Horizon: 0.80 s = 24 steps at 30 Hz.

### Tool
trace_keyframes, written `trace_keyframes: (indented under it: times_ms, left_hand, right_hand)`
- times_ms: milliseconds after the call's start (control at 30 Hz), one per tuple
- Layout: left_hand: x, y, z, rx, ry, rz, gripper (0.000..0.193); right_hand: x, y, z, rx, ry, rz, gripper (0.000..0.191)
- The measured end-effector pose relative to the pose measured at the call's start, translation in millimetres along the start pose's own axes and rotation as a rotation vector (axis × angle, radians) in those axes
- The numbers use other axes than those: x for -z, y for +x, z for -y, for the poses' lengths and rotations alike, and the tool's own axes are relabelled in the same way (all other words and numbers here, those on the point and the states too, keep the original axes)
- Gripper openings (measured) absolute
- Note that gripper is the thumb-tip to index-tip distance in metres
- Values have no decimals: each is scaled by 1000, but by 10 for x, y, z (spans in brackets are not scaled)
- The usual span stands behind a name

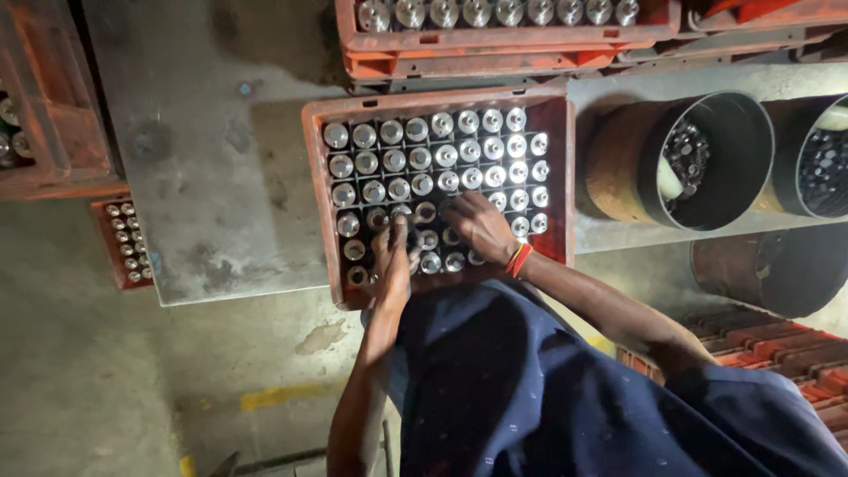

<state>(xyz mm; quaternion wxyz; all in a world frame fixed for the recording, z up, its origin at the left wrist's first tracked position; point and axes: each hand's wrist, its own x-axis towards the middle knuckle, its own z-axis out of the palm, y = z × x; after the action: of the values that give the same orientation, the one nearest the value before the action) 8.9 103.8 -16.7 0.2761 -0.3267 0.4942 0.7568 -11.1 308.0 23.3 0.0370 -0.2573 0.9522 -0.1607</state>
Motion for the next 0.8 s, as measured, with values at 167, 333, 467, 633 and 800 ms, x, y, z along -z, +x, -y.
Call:
trace_keyframes:
  times_ms: [167,333,467,633,800]
  left_hand:
    - [-46,117,55,-153,54,69,37]
    - [-127,218,53,-149,65,77,35]
    - [-220,57,-75,-332,284,146,36]
    - [-224,37,-187,-265,49,243,30]
    - [-22,203,-33,-148,-286,151,24]
  right_hand:
    - [-1,36,18,63,-72,22,36]
    - [301,166,23,-51,157,-2,39]
    - [427,107,132,-212,621,-85,50]
    - [185,33,68,-506,851,-36,32]
    - [27,152,-341,-244,230,-96,45]
